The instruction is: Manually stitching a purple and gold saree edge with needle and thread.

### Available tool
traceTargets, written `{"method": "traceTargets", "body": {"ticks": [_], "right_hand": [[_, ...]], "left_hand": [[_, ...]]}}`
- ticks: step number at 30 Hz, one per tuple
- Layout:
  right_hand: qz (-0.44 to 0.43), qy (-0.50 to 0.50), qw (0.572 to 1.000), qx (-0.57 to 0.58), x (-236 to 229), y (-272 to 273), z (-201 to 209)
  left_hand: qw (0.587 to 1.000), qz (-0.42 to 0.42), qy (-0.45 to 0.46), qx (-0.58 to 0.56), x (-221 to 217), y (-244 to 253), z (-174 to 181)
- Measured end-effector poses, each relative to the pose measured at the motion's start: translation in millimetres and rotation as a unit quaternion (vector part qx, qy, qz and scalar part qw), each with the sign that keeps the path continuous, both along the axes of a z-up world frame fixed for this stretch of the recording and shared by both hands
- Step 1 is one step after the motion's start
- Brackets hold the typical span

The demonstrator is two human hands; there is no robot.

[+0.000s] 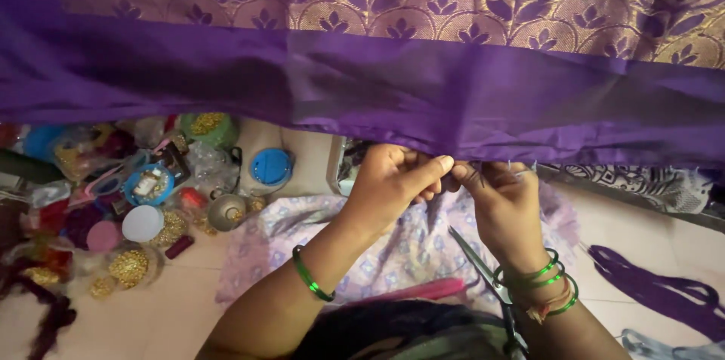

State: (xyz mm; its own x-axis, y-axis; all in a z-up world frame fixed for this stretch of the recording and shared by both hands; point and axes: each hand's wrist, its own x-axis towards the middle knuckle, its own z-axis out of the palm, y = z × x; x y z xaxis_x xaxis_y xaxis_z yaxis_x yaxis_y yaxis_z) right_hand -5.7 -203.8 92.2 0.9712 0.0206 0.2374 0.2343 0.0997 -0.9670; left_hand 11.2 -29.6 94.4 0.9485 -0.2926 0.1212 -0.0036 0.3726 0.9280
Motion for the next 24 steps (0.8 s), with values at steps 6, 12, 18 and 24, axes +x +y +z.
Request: {"method": "traceTargets", "body": {"ticks": [6,12,18,24], "right_hand": [[-0.024,-0.013,0.999,-0.017,2,-1,0],[0.03,0.005,0.992,0.119,-11,0,13],[-0.089,-0.129,0.973,-0.168,-34,1,19],[-0.156,-0.368,0.825,-0.399,-24,4,68]], "left_hand": [[1.0,0.002,0.02,0.012,-2,-3,2],[1.0,0.009,0.016,-0.012,-1,-6,0],[0.999,0.029,0.023,0.015,-2,-3,2],[0.998,0.04,-0.015,0.056,-9,-5,3]]}}
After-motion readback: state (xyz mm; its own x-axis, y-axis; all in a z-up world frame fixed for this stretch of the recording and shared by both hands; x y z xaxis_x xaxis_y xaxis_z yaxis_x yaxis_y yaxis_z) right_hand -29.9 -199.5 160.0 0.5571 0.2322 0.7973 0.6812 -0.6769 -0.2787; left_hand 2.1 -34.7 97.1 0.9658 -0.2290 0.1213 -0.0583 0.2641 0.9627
